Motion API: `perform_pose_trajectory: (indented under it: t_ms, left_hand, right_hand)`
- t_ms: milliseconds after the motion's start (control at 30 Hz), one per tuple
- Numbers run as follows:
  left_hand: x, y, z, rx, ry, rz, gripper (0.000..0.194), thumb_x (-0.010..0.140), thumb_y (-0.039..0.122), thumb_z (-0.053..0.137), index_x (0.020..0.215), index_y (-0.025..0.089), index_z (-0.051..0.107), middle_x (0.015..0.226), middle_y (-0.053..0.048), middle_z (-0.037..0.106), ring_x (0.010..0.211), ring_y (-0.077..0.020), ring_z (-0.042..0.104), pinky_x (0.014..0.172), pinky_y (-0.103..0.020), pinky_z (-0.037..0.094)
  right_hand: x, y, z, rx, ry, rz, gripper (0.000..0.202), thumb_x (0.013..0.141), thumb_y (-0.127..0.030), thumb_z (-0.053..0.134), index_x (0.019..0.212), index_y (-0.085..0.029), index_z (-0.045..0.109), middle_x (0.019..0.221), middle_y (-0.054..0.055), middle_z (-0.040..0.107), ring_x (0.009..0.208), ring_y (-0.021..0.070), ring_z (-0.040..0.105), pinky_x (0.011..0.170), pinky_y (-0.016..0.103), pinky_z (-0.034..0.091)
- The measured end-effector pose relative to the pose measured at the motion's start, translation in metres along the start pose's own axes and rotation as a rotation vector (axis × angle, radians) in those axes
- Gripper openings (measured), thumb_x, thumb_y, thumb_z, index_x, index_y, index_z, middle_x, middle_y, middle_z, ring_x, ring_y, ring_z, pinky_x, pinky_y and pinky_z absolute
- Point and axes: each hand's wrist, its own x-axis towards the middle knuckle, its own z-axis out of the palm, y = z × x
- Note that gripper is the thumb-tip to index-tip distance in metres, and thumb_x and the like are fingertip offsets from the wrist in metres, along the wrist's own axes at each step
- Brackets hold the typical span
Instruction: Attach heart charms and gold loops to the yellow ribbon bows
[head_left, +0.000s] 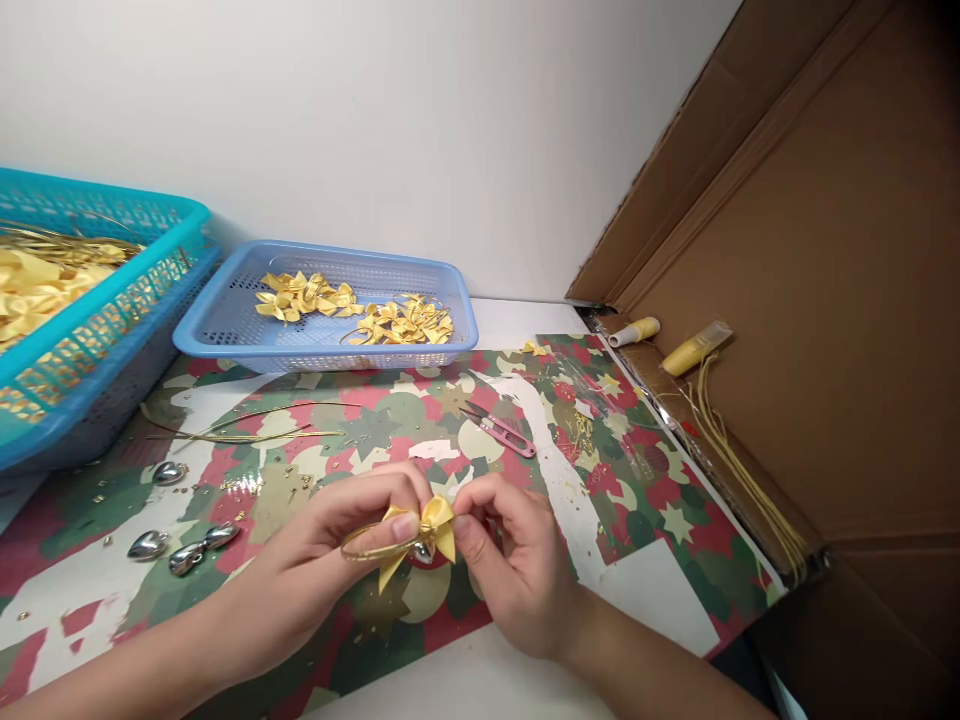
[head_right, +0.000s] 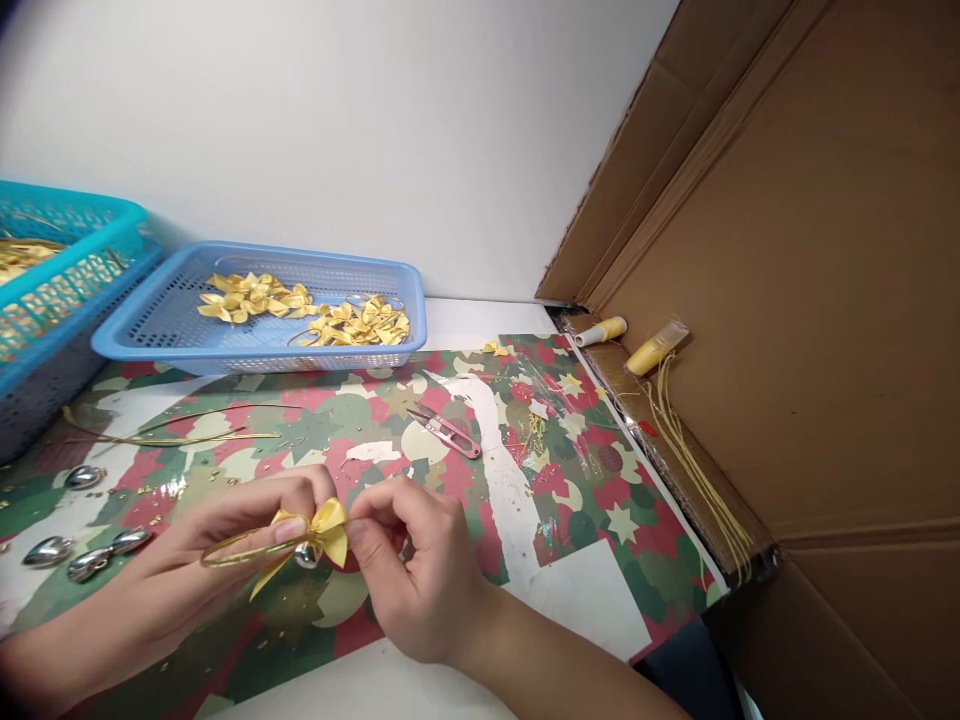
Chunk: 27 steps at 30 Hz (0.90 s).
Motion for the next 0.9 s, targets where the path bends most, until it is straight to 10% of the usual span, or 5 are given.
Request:
perform_pose_trajectory:
  t_ms: [367,900]
  left_hand:
    - [0.003,0.003,0.009,-0.398,0.045,-0.147,0.023,0.084,0.037,0.065,0.069,0.021,0.057,0.073,0.001,0.048,0.064,-0.0135,0.042,0.058,-0.023,0.039]
    - [0.006,0.006,0.011,-0.352,0.103,-0.169,0.021,0.080,0.036,0.067,0.066,0.022,0.059,0.070,0.001,0.050,0.066,-0.0144,0.046,0.062,-0.024,0.043]
  right_hand:
    - [0.000,0.005,-0.001,-0.009,0.006,-0.037,0.011,0.091,-0.021,0.050,0.081,-0.021,0.054,0.062,-0.005,0.048,0.051,0.0083,0.042,0.046,0.021,0.034]
    - [0.000,0.004,0.001,-0.063,0.040,-0.025,0.012,0.091,-0.023,0.048,0.080,-0.021,0.053,0.059,-0.004,0.053,0.047,0.0080,0.046,0.042,0.020,0.034]
